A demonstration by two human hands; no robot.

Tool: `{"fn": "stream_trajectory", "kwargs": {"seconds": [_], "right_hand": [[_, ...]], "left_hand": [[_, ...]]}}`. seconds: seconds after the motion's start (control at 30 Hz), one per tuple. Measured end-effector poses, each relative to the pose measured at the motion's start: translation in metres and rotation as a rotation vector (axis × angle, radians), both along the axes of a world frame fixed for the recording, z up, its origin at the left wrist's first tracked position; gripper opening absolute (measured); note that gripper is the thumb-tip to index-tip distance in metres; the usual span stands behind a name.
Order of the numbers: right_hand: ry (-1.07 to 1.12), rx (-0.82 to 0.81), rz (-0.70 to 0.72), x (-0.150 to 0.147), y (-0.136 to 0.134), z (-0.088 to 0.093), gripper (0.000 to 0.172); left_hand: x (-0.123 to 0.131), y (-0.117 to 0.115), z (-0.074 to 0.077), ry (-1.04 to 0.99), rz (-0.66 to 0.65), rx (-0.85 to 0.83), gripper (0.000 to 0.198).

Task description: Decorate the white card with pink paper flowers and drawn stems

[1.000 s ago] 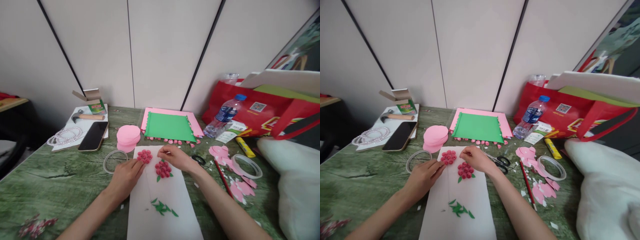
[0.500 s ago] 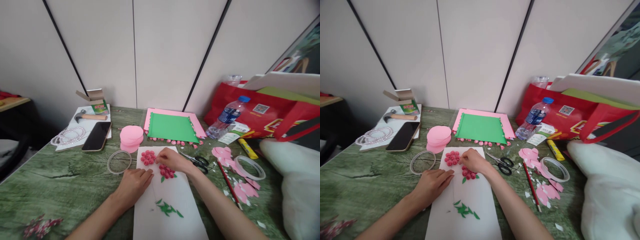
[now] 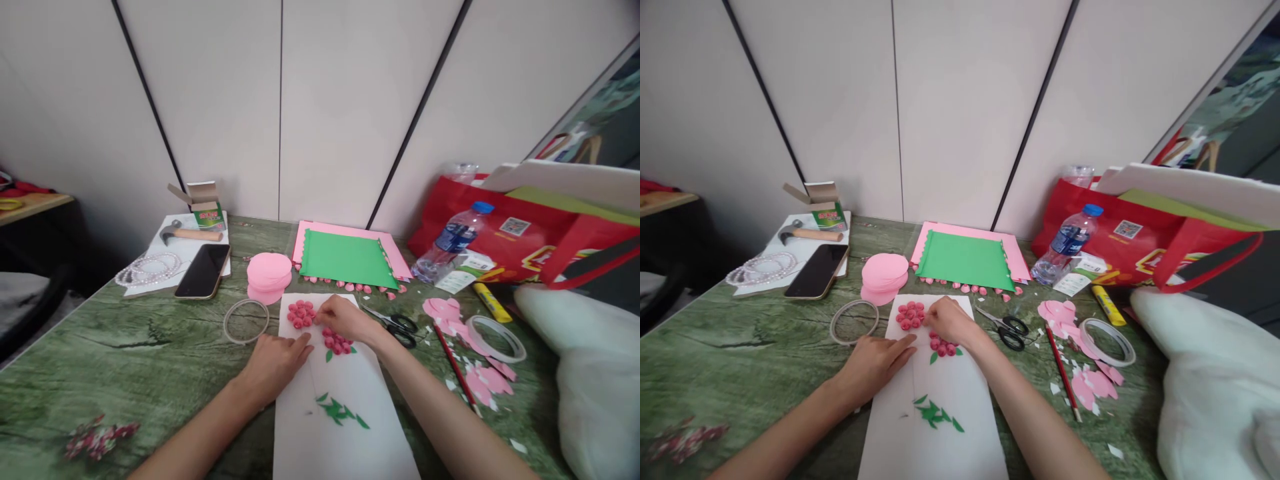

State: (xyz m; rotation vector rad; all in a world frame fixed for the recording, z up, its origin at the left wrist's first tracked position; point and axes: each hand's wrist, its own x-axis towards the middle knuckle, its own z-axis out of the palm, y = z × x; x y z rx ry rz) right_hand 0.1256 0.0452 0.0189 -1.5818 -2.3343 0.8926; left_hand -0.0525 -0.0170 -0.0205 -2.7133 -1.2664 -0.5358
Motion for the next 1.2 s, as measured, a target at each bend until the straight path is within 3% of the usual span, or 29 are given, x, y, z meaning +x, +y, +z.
{"fn": "stream_trajectory", "kwargs": {"seconds": [0.3, 0.57, 0.9, 1.2], "right_hand": [[0.016, 0.097, -0.003, -0.001, -0.004, 0.000, 0.027], [0.106, 0.170, 0.014, 0.006, -0.005, -0.012, 0.021], [0.129, 0.134, 0.062, 0.009, -0.003, -0.017, 0.024], [0.187, 0.119, 0.076, 0.024, 0.001, -0.024, 0.028]], "left_hand": [[0.003, 0.000, 0.003, 0.090, 0.053, -0.117, 0.025], [0.006, 0.001, 0.007, 0.187, 0.090, -0.200, 0.033], [0.023, -0.001, 0.026, 0.388, 0.104, -0.288, 0.047], [0.036, 0.003, 0.027, 0.398, 0.127, -0.298, 0.054]]}}
